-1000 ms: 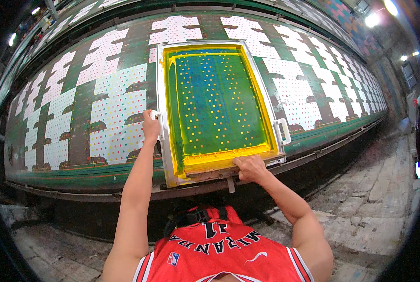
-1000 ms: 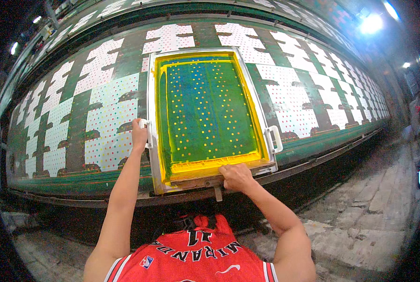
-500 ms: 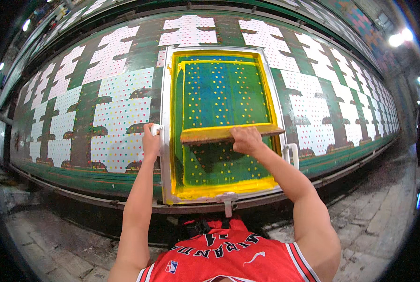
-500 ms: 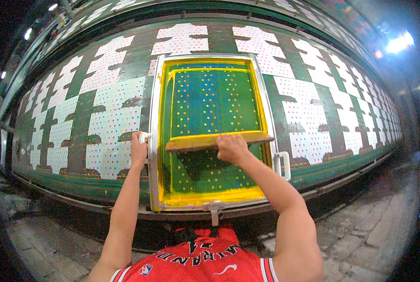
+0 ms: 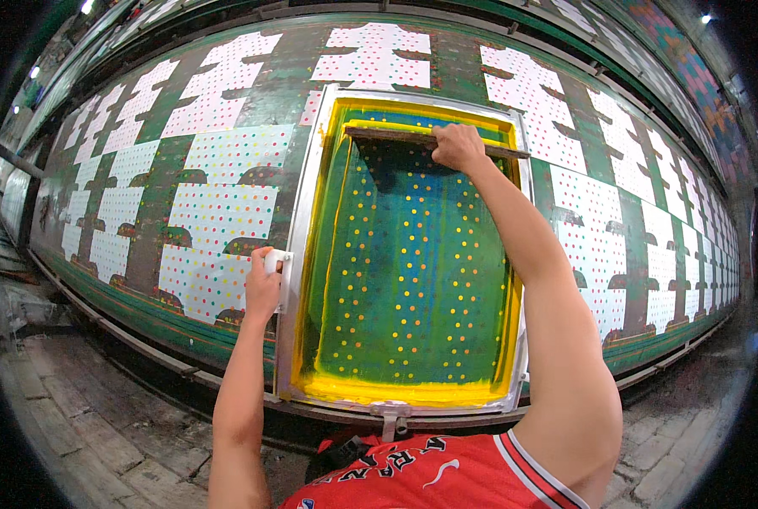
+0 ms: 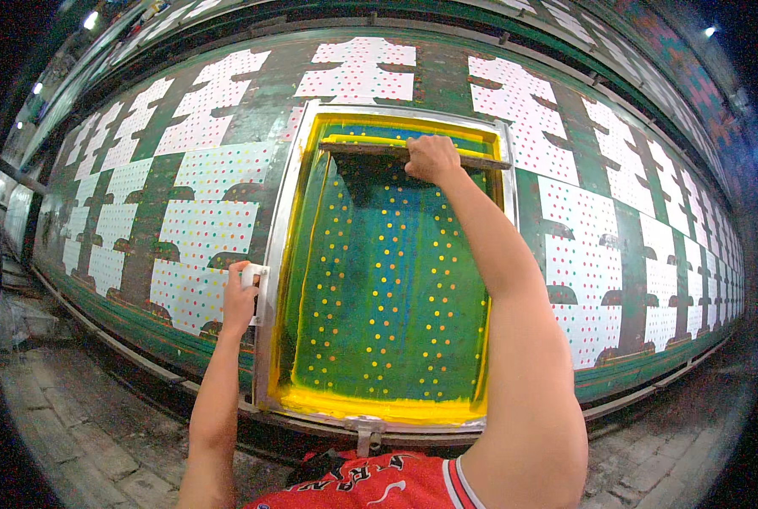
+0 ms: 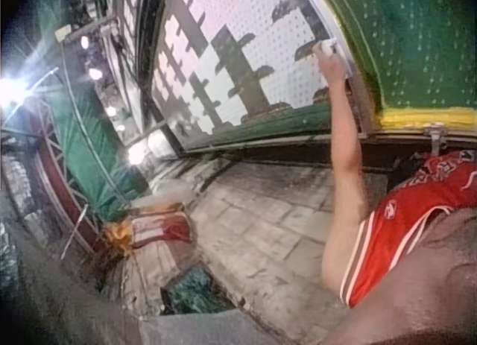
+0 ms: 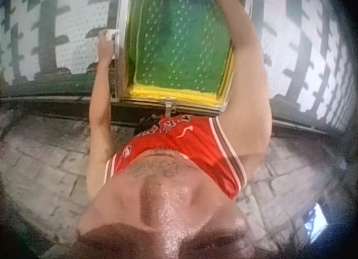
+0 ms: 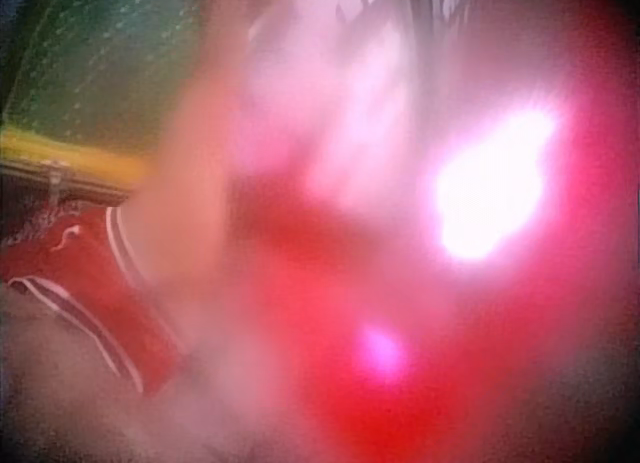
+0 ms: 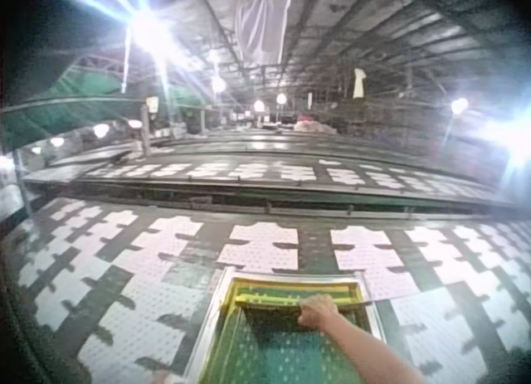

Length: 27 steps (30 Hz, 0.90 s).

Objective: The person uses a squeegee to spread yellow ink across a screen printing frame placed over a patterned surface. They repeatedly pull the squeegee across the screen to transfer ink through the mesh onto the underlying material.

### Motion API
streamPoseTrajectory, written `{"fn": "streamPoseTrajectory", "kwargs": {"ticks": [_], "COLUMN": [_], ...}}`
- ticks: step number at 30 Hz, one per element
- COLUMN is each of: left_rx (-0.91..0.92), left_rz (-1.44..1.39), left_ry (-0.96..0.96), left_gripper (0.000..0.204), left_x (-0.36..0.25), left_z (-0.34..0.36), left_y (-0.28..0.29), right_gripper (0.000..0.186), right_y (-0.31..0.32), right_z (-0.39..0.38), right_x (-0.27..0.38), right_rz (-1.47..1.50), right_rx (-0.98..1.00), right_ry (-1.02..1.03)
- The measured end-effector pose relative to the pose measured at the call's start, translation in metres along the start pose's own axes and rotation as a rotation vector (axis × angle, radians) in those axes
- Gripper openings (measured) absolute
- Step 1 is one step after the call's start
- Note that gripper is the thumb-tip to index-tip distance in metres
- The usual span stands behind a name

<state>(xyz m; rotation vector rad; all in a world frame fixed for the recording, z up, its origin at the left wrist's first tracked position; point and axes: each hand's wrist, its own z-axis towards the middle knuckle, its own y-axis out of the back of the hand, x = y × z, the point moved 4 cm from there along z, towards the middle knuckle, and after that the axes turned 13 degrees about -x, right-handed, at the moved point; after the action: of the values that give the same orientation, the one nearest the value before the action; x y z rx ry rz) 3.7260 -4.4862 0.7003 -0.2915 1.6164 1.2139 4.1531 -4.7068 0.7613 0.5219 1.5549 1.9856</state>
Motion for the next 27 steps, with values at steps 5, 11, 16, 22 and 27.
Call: {"fn": "streamPoseTrajectory", "kwargs": {"ticks": [5,11,16,22,27], "left_rx": [0.008,0.043,0.029,0.049,0.047], "left_rz": [0.066,0.123,0.161,0.183,0.143], "left_ry": [0.033,0.098,-0.018,-0.002,-0.013], "left_gripper": [0.047,0.048,0.049,0.051,0.052], "left_x": [0.009,0.007,-0.002,0.000,0.004], "left_z": [0.002,0.001,0.002,0.002,-0.001], "left_y": [-0.002,0.000,0.000,0.001,0.001], "right_gripper": [0.029,0.032,0.035,0.038,0.035], "right_y": [-0.005,0.007,-0.008,-0.013,0.008], "right_z": [0.032,0.058,0.068,0.058,-0.008], "right_x": [-0.014,-0.035,-0.042,-0.033,0.002], "right_rz": [0.005,0.050,0.056,0.067,0.105], "right_rx": [0.004,0.026,0.061,0.104,0.183], "right_ry": [0.024,-0.018,-0.017,0.029,0.011]}}
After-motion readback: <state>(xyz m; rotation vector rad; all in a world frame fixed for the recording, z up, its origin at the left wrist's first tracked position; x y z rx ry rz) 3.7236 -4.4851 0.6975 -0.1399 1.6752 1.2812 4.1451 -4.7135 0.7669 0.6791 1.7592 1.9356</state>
